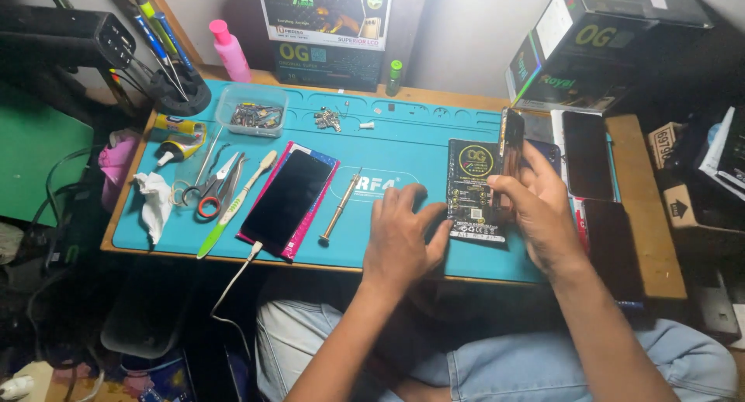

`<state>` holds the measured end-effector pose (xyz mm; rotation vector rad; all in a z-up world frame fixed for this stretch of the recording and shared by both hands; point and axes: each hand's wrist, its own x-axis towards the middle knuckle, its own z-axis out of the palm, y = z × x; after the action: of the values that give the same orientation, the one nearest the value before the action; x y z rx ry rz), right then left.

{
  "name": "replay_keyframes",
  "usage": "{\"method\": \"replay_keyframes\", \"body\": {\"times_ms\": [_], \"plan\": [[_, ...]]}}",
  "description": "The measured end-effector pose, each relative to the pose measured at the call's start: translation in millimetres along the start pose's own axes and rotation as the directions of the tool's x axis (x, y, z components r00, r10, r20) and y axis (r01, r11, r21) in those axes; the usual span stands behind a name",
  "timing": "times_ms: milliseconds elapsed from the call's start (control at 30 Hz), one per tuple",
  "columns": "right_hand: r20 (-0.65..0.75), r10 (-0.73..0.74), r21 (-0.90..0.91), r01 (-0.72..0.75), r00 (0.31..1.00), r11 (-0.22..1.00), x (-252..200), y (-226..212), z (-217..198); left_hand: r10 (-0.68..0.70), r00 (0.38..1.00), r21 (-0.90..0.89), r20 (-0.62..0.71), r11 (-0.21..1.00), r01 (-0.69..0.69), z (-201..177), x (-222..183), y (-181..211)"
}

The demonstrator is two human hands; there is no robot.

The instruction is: Assembling a mobile phone by installing the motherboard and connecting internal ribbon cables on a repair mat.

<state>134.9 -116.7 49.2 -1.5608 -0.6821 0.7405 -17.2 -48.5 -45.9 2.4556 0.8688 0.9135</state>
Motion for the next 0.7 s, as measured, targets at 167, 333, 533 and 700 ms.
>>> {"method": "replay_keyframes", "body": {"times_ms": [167,333,533,700], "plan": [[-0.129,-0.046,-0.544,-0.032,0.991,0.839,29,50,-26,0.002,0.989,-0.043,-0.151,0.999,-0.009,19,-4,-10],[-0.174,0.006,-0.788,-0.143,0.985,0.599,29,50,-14,-0.069,0.948,-0.187,-0.311,0.982,0.010,26,-5,-18],[-0.111,0.002,-0.899,-0.102,0.994,0.426,24,20,-1,-0.127,0.938,-0.253,-0.324,0.966,0.043,19,-3,-15],[-0.094,0.063,-0.937,-0.110,0.994,0.332,26,18,3,-0.130,0.933,-0.261,-0.335,0.964,0.040,16,-4,-14]]}}
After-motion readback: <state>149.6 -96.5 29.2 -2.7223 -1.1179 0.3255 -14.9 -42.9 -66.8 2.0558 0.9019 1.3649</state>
